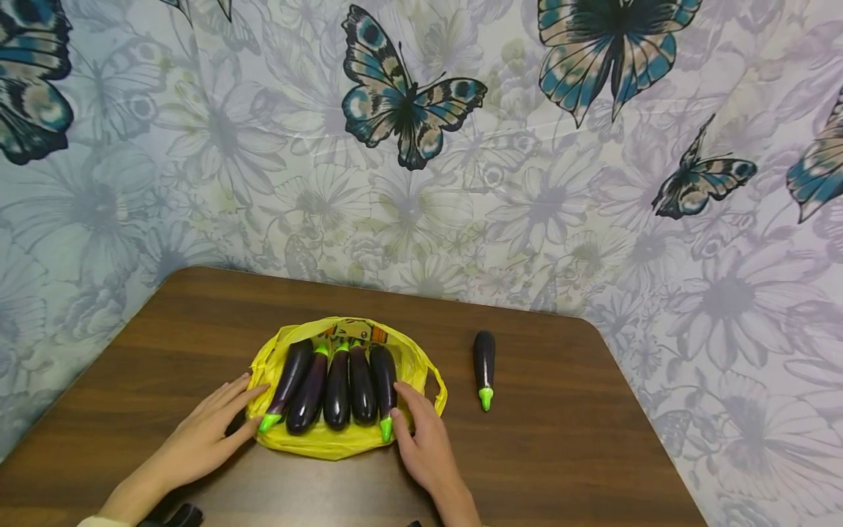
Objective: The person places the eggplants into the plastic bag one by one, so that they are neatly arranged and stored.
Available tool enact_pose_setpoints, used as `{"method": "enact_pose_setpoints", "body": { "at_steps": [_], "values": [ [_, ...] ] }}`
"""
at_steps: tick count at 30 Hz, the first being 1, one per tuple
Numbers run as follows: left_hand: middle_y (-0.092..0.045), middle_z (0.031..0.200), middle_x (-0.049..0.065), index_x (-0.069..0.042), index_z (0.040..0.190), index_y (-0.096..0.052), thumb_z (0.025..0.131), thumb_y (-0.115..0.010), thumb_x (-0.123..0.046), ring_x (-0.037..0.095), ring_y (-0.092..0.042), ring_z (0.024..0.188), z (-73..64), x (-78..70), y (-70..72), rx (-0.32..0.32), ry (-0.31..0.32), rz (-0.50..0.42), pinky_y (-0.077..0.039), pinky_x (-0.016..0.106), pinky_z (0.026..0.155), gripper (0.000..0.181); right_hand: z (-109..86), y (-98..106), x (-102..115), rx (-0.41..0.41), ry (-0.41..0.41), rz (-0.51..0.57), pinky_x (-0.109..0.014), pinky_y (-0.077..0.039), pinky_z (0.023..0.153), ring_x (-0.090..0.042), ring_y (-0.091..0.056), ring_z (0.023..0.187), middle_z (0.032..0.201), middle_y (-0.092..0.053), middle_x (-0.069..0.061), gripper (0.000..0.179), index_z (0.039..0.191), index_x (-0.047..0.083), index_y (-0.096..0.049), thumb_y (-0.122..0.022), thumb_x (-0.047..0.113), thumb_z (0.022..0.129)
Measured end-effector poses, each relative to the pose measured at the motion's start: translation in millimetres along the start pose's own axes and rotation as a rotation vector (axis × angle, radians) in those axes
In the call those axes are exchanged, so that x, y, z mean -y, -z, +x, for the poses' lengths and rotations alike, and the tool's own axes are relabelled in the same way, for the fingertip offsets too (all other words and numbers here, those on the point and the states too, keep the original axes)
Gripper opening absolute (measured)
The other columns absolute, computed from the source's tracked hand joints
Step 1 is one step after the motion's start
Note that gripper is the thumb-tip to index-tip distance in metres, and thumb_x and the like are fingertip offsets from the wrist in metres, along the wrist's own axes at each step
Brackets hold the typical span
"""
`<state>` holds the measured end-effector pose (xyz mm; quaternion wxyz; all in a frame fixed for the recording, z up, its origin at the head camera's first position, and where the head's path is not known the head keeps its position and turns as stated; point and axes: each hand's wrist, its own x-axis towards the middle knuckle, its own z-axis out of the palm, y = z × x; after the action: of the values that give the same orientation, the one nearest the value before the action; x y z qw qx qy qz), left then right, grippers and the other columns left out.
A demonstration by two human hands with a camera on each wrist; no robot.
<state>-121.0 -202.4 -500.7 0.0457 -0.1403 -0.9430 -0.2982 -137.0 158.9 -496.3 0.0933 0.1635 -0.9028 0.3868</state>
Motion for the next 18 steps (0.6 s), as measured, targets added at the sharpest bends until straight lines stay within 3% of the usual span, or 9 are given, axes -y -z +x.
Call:
{"method": "enact_pose_setpoints", "body": {
  "at_steps": [18],
  "values": [
    [-0.039,0.161,0.022,-0.011,0.149,-0.055,0.102,-0.064,-0.029,0.041,-0.036,0.15,-2.8,-2.3,-0.6,-0.009,-0.013,-0.003,-0.031,0.065,0.118,0.051,-1.7,-1.9,-5.2,0.058,0.032,-0.015,-0.054,-0.043,0.114,-0.021,-0.049,0.143,0.156,-0.051,0.004,0.044,0.152,0.027,-0.052,-0.054,0.024,0.108]
  ]
}}
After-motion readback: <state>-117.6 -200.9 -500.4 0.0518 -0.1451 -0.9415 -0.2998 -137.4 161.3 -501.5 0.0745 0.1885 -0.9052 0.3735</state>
